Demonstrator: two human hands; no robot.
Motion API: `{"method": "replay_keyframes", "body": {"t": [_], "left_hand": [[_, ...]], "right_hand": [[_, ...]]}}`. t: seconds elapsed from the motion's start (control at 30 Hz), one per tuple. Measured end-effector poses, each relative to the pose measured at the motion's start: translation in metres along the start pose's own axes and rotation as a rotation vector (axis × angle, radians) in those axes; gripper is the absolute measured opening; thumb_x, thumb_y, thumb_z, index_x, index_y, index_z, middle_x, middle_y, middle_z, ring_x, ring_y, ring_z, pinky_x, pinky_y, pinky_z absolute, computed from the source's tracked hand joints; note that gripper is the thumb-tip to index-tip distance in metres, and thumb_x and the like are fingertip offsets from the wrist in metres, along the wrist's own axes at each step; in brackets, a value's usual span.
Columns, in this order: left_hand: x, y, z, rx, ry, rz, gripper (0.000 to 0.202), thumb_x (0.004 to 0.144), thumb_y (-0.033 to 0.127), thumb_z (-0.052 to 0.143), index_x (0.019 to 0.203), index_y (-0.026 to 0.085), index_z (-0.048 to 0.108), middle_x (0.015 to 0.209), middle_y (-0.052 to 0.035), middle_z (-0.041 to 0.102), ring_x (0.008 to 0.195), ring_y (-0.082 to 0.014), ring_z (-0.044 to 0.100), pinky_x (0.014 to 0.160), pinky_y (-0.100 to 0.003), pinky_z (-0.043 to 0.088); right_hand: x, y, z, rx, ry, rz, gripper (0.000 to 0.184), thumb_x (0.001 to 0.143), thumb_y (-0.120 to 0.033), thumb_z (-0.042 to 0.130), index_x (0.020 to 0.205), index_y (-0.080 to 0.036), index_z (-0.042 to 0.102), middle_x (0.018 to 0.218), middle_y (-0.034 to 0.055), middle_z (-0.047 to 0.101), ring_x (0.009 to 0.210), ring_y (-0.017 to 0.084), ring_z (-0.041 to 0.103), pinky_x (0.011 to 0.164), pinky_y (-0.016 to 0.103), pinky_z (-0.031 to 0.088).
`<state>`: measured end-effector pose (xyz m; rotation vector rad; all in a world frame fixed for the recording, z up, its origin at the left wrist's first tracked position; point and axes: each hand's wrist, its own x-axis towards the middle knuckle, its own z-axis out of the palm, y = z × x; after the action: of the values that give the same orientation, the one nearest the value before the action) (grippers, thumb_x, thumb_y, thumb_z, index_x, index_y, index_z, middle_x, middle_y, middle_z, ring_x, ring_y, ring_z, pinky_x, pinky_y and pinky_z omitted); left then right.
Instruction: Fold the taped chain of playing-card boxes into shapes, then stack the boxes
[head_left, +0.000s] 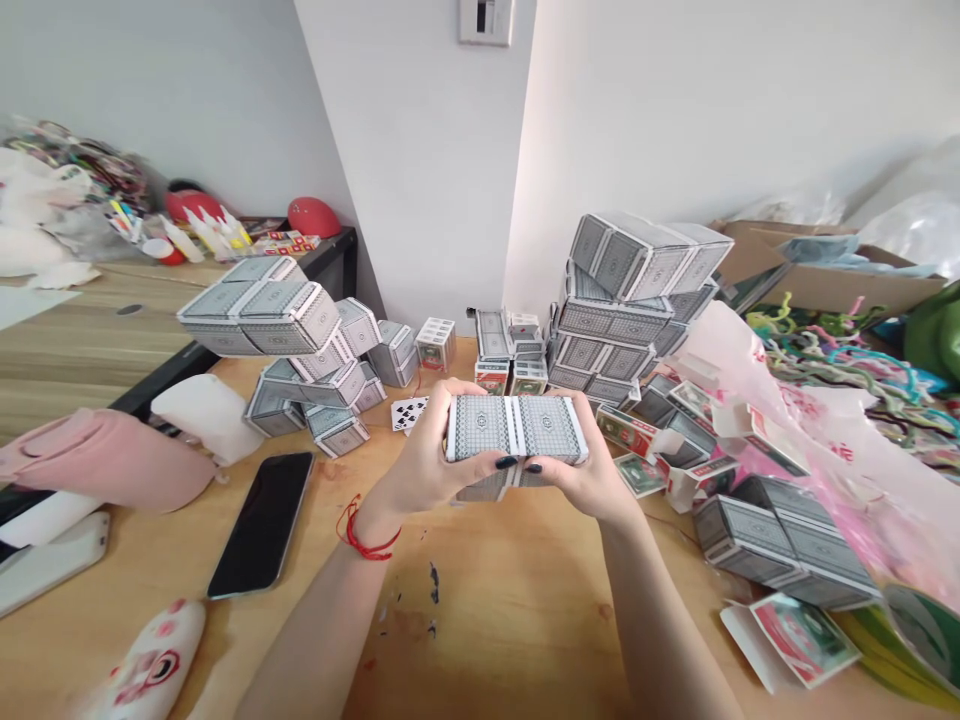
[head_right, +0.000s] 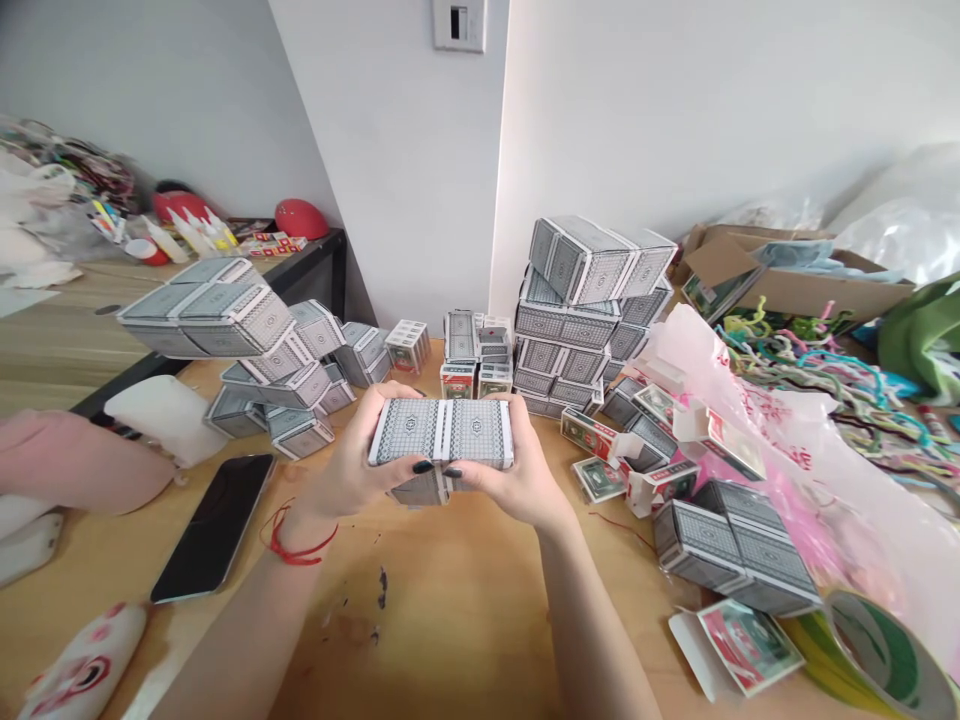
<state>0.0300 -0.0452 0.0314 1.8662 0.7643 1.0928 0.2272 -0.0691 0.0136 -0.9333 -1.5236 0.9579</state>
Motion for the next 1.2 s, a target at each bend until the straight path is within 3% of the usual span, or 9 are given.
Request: {"method": "replay_keyframes", "body": {"t": [0.27, 0.4, 0.53, 0.63, 0.7, 0.87, 0.93, 1.1, 1.2], "left_hand": [[0.005, -0.002, 0.007, 0.072, 0.049, 0.097, 0.029, 0.083, 0.047, 0.058, 0.092, 0.021, 0.048, 0.092, -0.0036, 0.047, 0.083, -0.0175, 0.047, 0.075, -0.032, 0.039], [0.004, -0.004, 0.006, 0.061, 0.048, 0.013, 0.036, 0.081, 0.052, 0.058, 0.090, 0.021, 0.043, 0.087, -0.0020, 0.043, 0.079, -0.0164, 0.044, 0.071, -0.030, 0.040], [0.004, -0.006, 0.005, -0.002, -0.014, -0.085, 0.047, 0.072, 0.053, 0.069, 0.093, 0.021, 0.042, 0.089, -0.0017, 0.045, 0.077, -0.0157, 0.046, 0.066, -0.028, 0.041], [0.006, -0.004, 0.010, -0.130, -0.111, -0.121, 0.049, 0.068, 0.046, 0.074, 0.099, 0.022, 0.044, 0.087, -0.0008, 0.048, 0.071, -0.0138, 0.047, 0.060, -0.025, 0.041], [0.008, -0.004, 0.015, -0.200, -0.080, -0.158, 0.041, 0.072, 0.043, 0.072, 0.098, 0.022, 0.047, 0.086, -0.0009, 0.051, 0.069, -0.0131, 0.049, 0.059, -0.025, 0.042], [0.011, -0.015, 0.018, -0.458, 0.242, -0.190, 0.037, 0.076, 0.047, 0.065, 0.100, 0.023, 0.048, 0.098, -0.0035, 0.058, 0.079, -0.0163, 0.058, 0.065, -0.027, 0.047], [0.011, -0.022, 0.012, -0.469, 0.209, -0.172, 0.041, 0.076, 0.046, 0.066, 0.107, 0.024, 0.049, 0.106, -0.0054, 0.059, 0.091, -0.0194, 0.060, 0.073, -0.030, 0.049], [0.012, -0.031, -0.005, -0.256, -0.071, -0.077, 0.066, 0.070, 0.043, 0.074, 0.128, 0.026, 0.045, 0.136, -0.0109, 0.046, 0.126, -0.0275, 0.044, 0.100, -0.038, 0.041], [0.011, -0.026, -0.001, -0.205, -0.058, -0.011, 0.079, 0.067, 0.051, 0.074, 0.133, 0.024, 0.041, 0.138, -0.0127, 0.044, 0.125, -0.0292, 0.044, 0.102, -0.039, 0.039]], "right_hand": [[-0.001, -0.006, -0.002, -0.018, 0.062, -0.029, 0.041, 0.078, -0.047, 0.065, 0.104, -0.027, 0.040, 0.095, 0.0010, 0.043, 0.083, 0.018, 0.046, 0.071, 0.030, 0.041], [-0.002, -0.011, 0.001, -0.098, 0.035, 0.013, 0.032, 0.082, -0.045, 0.060, 0.098, -0.027, 0.039, 0.090, 0.0002, 0.045, 0.080, 0.017, 0.046, 0.071, 0.029, 0.041], [-0.003, -0.016, -0.003, -0.199, 0.082, 0.082, 0.033, 0.085, -0.055, 0.051, 0.097, -0.025, 0.042, 0.092, 0.0014, 0.047, 0.081, 0.018, 0.047, 0.074, 0.031, 0.042], [-0.003, -0.014, -0.012, -0.215, 0.139, 0.164, 0.041, 0.089, -0.062, 0.033, 0.095, -0.025, 0.050, 0.091, 0.0030, 0.051, 0.085, 0.020, 0.051, 0.078, 0.035, 0.044], [-0.001, -0.011, -0.016, -0.120, 0.157, 0.224, 0.047, 0.089, -0.065, 0.029, 0.102, -0.026, 0.052, 0.097, 0.0049, 0.056, 0.091, 0.022, 0.054, 0.079, 0.037, 0.047], [0.004, -0.012, -0.013, 0.141, 0.066, 0.174, 0.057, 0.078, -0.059, 0.059, 0.121, -0.025, 0.048, 0.119, 0.0094, 0.060, 0.108, 0.025, 0.058, 0.089, 0.041, 0.051], [0.006, -0.015, -0.011, 0.159, 0.038, 0.138, 0.054, 0.074, -0.049, 0.069, 0.117, -0.023, 0.051, 0.121, 0.0106, 0.060, 0.112, 0.026, 0.058, 0.095, 0.042, 0.049], [0.005, -0.016, -0.006, 0.043, 0.001, 0.041, 0.063, 0.072, -0.031, 0.073, 0.127, -0.023, 0.045, 0.130, 0.0120, 0.055, 0.118, 0.026, 0.055, 0.101, 0.043, 0.046], [0.004, -0.014, 0.000, -0.126, -0.069, 0.059, 0.062, 0.068, -0.025, 0.074, 0.125, -0.020, 0.049, 0.122, 0.0115, 0.060, 0.110, 0.026, 0.060, 0.098, 0.043, 0.048]]}}
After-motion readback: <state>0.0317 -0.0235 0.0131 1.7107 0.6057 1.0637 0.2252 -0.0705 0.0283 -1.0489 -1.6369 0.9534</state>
